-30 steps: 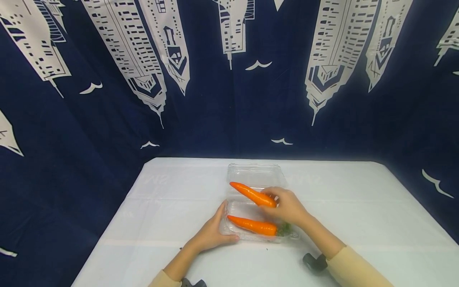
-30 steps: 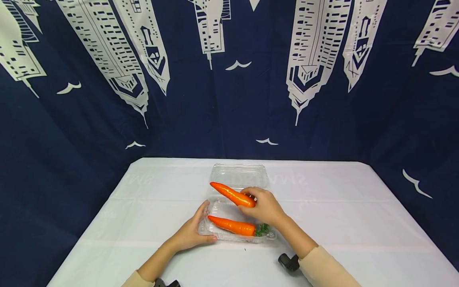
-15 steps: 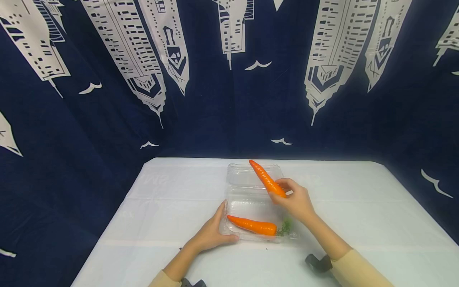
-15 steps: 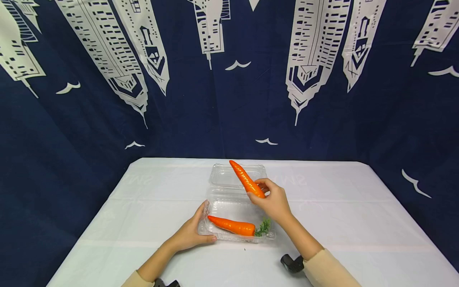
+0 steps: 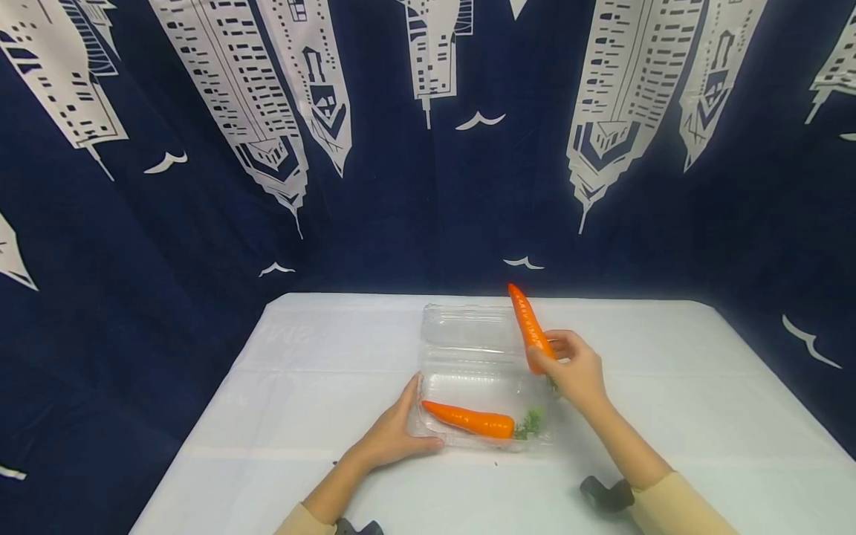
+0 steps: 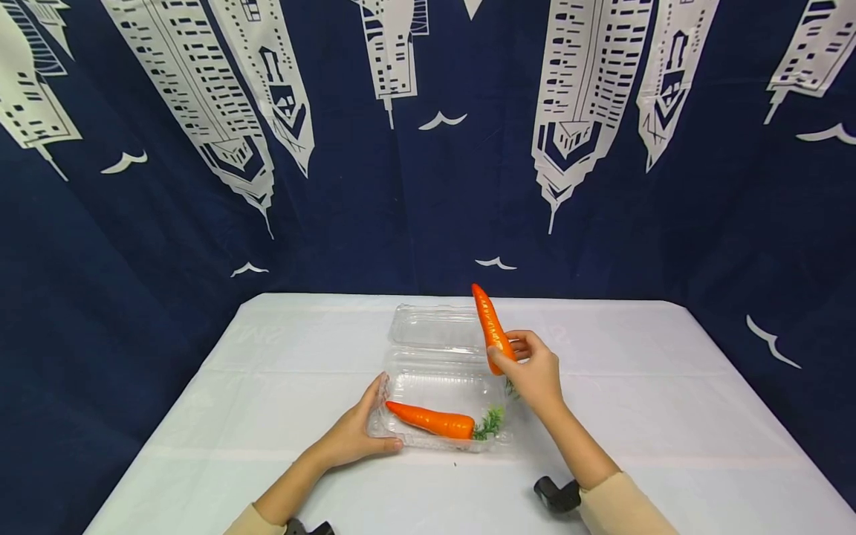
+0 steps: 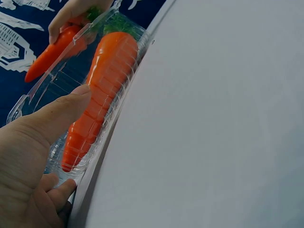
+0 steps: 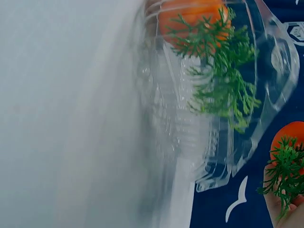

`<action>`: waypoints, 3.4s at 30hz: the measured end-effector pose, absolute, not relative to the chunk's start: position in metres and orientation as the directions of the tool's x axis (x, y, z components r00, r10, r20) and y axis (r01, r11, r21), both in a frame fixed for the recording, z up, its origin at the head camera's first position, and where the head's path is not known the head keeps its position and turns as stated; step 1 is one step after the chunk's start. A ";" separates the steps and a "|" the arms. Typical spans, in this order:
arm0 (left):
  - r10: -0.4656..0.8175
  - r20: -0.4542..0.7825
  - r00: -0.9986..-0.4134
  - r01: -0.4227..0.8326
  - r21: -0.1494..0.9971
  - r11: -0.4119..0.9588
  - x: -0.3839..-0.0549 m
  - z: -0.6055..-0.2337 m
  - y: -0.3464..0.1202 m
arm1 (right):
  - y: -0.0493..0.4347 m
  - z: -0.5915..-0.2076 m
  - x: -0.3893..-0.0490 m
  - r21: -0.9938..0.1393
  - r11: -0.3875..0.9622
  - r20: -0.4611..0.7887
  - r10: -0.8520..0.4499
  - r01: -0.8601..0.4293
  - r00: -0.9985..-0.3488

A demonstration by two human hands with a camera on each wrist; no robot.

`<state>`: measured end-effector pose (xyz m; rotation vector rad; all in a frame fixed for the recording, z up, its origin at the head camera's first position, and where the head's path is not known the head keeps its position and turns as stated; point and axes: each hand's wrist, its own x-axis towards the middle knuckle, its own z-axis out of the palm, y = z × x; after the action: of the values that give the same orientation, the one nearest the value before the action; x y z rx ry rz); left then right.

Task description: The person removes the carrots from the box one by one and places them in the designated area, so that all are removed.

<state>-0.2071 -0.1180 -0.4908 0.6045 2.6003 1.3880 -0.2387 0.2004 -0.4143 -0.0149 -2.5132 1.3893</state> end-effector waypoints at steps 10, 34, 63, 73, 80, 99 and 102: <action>0.408 0.074 -0.910 0.284 0.829 0.482 -0.207 -0.490 -0.118 | 0.218 -0.416 -0.238 -0.875 0.484 0.130 0.230 -0.003 -0.965; 0.407 0.067 -0.911 0.281 0.822 0.496 -0.208 -0.492 -0.118 | 0.251 -0.445 -0.238 -0.847 0.511 -0.001 0.275 0.147 -0.961; 0.409 0.062 -0.910 0.278 0.825 0.492 -0.208 -0.493 -0.118 | 0.255 -0.457 -0.238 -0.745 0.645 -0.019 0.233 0.169 -0.972; 0.409 0.057 -0.911 0.272 0.827 0.491 -0.209 -0.493 -0.118 | 0.255 -0.452 -0.241 -0.705 0.690 -0.029 0.200 0.162 -0.979; 0.414 0.061 -0.908 0.277 0.831 0.483 -0.208 -0.494 -0.118 | 0.259 -0.449 -0.241 -0.685 0.705 -0.070 0.185 0.182 -0.980; 0.414 0.078 -0.907 0.293 0.823 0.486 -0.208 -0.494 -0.118 | 0.249 -0.423 -0.237 -0.719 0.678 -0.051 0.162 0.149 -0.985; 0.414 0.079 -0.907 0.293 0.824 0.485 -0.209 -0.495 -0.119 | 0.242 -0.417 -0.235 -0.734 0.671 0.000 0.157 0.106 -0.988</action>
<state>-0.2087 -0.1185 -0.4947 0.6214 2.5926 1.3991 -0.2345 0.2419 -0.4169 -0.2217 -2.8140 1.2291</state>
